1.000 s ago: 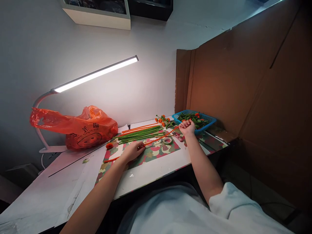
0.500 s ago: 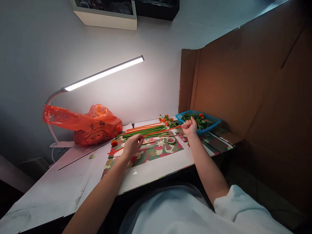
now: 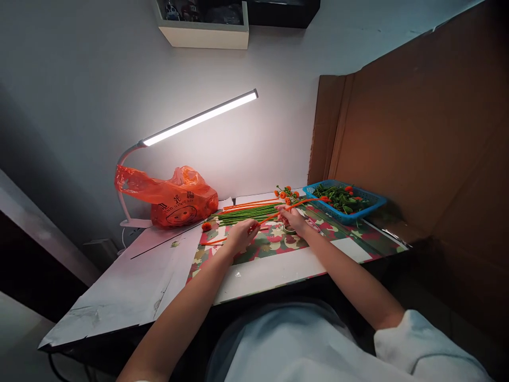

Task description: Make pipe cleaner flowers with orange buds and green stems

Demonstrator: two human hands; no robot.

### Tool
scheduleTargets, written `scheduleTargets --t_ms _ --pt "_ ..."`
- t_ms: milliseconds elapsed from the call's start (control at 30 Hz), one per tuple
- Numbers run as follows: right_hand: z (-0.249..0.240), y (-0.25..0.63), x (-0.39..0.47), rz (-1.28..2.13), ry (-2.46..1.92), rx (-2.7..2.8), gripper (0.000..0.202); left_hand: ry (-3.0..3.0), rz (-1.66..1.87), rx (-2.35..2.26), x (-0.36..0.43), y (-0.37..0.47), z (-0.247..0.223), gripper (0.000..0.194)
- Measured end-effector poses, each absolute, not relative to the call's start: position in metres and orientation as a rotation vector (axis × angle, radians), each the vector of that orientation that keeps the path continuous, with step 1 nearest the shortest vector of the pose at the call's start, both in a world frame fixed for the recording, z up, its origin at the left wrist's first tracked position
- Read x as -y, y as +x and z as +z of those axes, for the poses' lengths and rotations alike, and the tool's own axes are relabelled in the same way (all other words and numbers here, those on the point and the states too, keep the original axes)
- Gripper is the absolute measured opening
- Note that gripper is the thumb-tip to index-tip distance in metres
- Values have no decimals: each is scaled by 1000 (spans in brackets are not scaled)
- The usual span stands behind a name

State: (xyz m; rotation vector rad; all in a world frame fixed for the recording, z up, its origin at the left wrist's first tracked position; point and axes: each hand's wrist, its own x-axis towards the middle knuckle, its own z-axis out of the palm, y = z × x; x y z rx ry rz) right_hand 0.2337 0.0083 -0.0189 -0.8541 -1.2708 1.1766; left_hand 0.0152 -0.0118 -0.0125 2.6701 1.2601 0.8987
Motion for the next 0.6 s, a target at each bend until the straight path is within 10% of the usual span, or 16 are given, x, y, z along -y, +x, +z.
scheduleTargets --t_ms 600 --pt "-6 280 -17 496 -828 918 41 2476 372 -1893 -18 -38 -14 35"
